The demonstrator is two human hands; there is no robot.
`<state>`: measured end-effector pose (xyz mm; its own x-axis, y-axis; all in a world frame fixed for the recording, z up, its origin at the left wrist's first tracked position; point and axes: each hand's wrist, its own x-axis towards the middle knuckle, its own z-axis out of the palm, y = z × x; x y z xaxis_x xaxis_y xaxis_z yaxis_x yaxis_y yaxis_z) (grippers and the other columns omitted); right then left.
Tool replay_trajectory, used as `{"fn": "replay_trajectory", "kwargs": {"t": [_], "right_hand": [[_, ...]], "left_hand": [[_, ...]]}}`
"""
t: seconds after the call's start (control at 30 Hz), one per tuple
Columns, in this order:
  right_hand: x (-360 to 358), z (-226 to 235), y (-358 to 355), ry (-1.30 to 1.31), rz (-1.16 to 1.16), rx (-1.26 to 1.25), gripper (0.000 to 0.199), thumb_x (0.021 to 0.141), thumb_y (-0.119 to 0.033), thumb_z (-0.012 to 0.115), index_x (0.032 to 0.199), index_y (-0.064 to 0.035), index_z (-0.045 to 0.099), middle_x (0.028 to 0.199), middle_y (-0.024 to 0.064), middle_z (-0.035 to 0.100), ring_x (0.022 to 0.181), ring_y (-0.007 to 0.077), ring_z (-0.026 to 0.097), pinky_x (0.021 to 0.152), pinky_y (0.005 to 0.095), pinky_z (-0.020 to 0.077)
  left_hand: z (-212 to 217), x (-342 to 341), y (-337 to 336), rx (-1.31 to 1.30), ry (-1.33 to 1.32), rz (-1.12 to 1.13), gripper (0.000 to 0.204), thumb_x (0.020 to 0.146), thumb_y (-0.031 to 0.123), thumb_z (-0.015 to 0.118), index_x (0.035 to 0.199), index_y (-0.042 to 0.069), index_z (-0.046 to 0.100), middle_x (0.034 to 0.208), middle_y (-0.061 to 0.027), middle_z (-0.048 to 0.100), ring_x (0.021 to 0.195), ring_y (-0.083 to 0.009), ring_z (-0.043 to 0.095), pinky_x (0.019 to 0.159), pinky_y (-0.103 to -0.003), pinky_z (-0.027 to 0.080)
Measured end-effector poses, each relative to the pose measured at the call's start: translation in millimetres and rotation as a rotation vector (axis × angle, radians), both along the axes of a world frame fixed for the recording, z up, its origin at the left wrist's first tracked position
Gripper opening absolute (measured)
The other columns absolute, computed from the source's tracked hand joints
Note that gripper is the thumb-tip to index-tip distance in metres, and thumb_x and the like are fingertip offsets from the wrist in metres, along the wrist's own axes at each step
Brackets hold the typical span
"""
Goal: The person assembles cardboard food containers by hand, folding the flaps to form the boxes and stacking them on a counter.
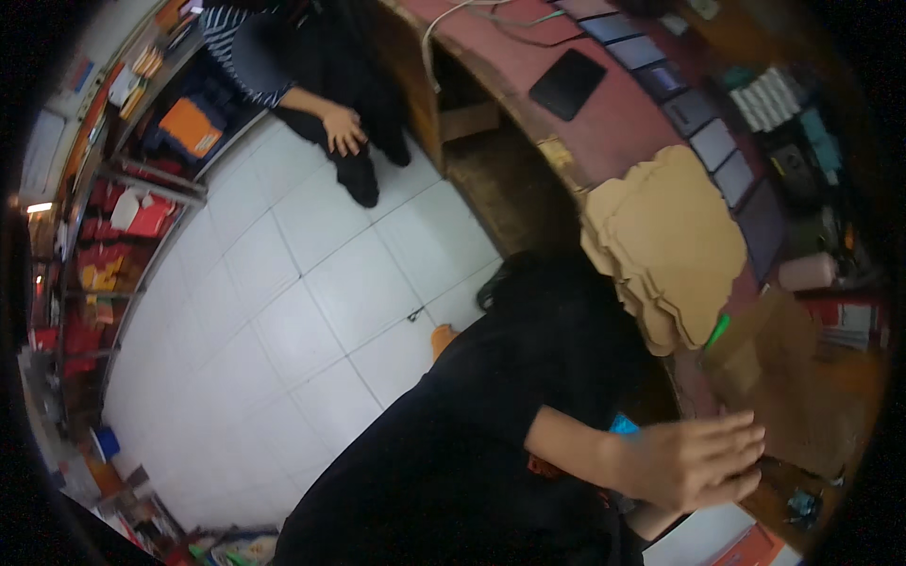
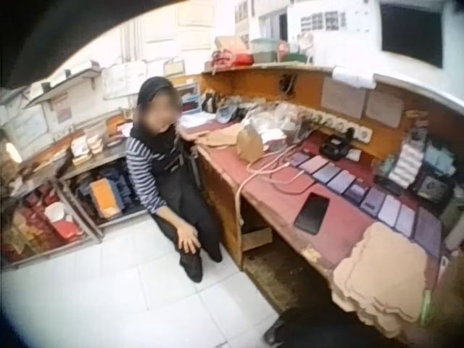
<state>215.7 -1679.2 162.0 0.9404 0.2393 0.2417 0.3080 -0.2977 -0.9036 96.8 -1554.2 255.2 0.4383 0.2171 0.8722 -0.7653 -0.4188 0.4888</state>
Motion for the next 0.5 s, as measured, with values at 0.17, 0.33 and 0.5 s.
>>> {"fn": "replay_trajectory", "kwargs": {"t": [0.17,0.33,0.5], "right_hand": [[20.7,-25.8,4.9,0.028,-0.039,0.017,0.036,0.074,-0.013,0.065,0.103,0.0030,0.053,0.104,0.0135,0.057,0.093,0.0179,0.055,0.080,0.0296,0.0436],[43.8,-40.3,29.2,0.062,-0.048,0.015,0.040,0.072,-0.010,0.068,0.106,0.0025,0.051,0.106,0.0130,0.056,0.096,0.0184,0.054,0.082,0.0302,0.0433],[39.5,-19.7,57.7,0.228,-0.149,-0.177,0.056,0.067,-0.008,0.071,0.116,0.0027,0.045,0.113,0.0145,0.051,0.106,0.0214,0.048,0.090,0.0318,0.0376]], "left_hand": [[-13.3,15.4,46.0,0.114,0.024,0.012,0.029,0.068,0.014,0.053,0.093,0.000,0.054,0.106,-0.0173,0.054,0.111,-0.0335,0.045,0.097,-0.049,0.031],[-51.8,49.6,94.5,0.405,0.578,0.022,0.052,0.064,0.008,0.058,0.115,0.004,0.048,0.129,-0.0160,0.037,0.123,-0.0361,0.027,0.101,-0.053,0.018],[-98.2,82.1,125.6,0.566,0.774,-0.025,0.054,0.070,0.010,0.060,0.122,0.011,0.044,0.139,-0.0146,0.020,0.127,-0.0390,0.016,0.101,-0.056,0.013]]}}
